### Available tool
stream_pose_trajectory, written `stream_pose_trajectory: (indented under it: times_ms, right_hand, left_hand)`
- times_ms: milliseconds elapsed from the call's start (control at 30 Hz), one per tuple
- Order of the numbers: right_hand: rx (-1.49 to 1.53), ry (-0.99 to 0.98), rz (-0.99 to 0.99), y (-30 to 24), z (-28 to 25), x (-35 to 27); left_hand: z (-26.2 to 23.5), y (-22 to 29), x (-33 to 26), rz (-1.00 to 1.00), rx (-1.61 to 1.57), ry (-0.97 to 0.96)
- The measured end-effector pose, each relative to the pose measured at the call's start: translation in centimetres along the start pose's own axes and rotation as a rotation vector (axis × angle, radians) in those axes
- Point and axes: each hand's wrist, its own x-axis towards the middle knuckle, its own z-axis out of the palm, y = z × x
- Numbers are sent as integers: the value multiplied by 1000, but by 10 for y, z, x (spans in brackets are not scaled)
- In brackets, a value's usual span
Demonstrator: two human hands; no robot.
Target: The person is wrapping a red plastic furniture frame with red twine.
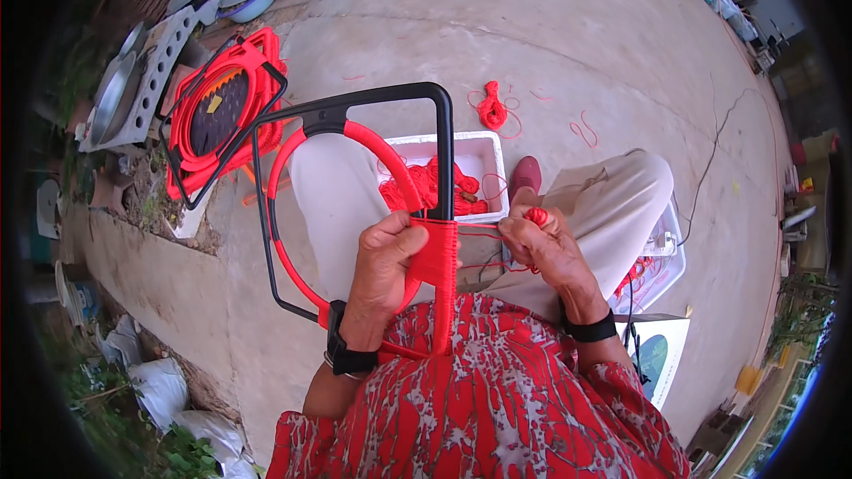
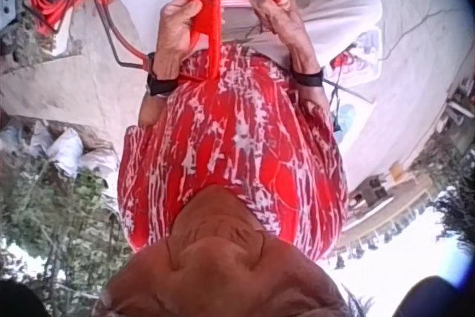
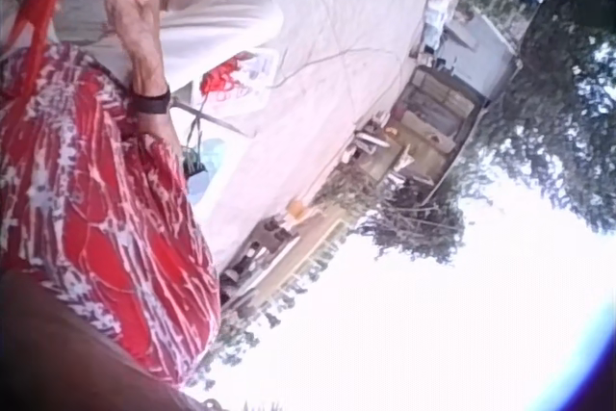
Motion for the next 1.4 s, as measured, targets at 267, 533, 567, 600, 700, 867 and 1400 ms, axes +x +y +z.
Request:
stream_pose_trajectory:
  times_ms: [267,533,567,600,700,867,1400]
  right_hand:
    - [117,17,-30,-8,1,1]
    - [-82,19,14,-6,3,1]
    - [-193,87,-130,-8,8,3]
    - [-306,154,-277,-9,13,6]
    - [-104,60,-232,-2,26,18]
    - [-141,-29,-274,-2,52,24]
    - [95,-105,101,-3,45,29]
  left_hand:
    - [6,10,4,-80,20,25]
    - [0,3,-1,-4,33,76]
    - [-2,4,0,4,15,120]
    - [-1,2,-1,-3,-6,153]
    - [-1,0,0,5,-67,134]
    - [-11,-2,0,-29,-133,122]
    - [-21,-9,5,-28,-180,206]
